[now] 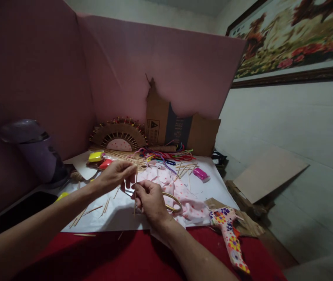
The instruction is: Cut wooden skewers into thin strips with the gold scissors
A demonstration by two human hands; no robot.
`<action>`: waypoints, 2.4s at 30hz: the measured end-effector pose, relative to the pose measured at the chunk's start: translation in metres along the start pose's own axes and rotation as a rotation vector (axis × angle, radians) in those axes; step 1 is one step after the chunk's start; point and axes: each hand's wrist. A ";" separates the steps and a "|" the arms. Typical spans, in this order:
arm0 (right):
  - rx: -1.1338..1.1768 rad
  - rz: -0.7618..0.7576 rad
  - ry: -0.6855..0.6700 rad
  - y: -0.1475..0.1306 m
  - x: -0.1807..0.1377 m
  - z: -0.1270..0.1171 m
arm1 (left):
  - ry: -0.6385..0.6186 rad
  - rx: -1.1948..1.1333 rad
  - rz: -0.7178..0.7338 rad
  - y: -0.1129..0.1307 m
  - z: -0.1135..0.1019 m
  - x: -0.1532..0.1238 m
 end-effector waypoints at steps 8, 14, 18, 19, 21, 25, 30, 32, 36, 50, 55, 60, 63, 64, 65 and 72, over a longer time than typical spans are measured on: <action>-0.064 -0.026 0.162 0.008 0.005 -0.005 | 0.161 1.032 -0.187 -0.049 -0.050 0.069; -0.072 -0.009 0.191 0.010 0.008 -0.006 | 0.005 1.135 -0.134 -0.062 -0.043 0.100; -0.074 -0.021 0.185 0.009 0.007 -0.007 | -0.017 1.178 -0.108 -0.064 -0.044 0.102; -0.071 -0.024 0.182 0.009 0.007 -0.007 | -0.013 1.187 -0.105 -0.064 -0.046 0.100; -0.060 -0.029 0.182 0.009 0.007 -0.006 | 0.000 1.208 -0.099 -0.063 -0.050 0.093; -0.013 -0.051 0.215 0.010 0.007 -0.005 | 0.032 1.250 -0.072 -0.062 -0.059 0.070; 0.005 -0.075 0.230 0.009 0.007 -0.007 | 0.036 1.277 -0.042 -0.067 -0.062 0.044; -0.009 -0.044 0.222 0.009 0.007 -0.008 | 0.029 1.286 -0.041 -0.068 -0.060 0.036; -0.070 0.036 0.188 0.012 0.009 -0.011 | 0.042 1.309 -0.038 -0.065 -0.059 0.021; 0.085 0.041 0.078 0.009 0.008 -0.016 | 0.263 1.363 0.510 -0.036 0.008 -0.027; 0.316 0.071 -0.086 0.002 0.007 -0.018 | 0.294 1.180 0.854 -0.025 0.047 -0.039; 0.277 0.098 -0.172 -0.003 0.004 -0.019 | 0.248 0.851 0.831 -0.035 0.042 -0.039; 0.109 -0.009 -0.121 -0.003 0.004 -0.017 | 0.308 0.825 0.830 -0.041 0.037 -0.040; 0.027 -0.067 -0.079 -0.003 0.004 -0.016 | 0.370 0.805 0.810 -0.041 0.036 -0.040; -0.054 -0.125 -0.032 -0.003 0.003 -0.015 | 0.452 0.762 0.768 -0.041 0.034 -0.041; -0.323 -0.209 -0.099 0.005 -0.002 -0.006 | 0.426 -0.031 0.366 -0.035 0.031 -0.037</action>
Point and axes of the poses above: each hand's wrist, its own x-axis towards the middle knuckle, its own z-axis out of the palm, y = z × x, and after that the axes turned 14 degrees about -y, right-handed
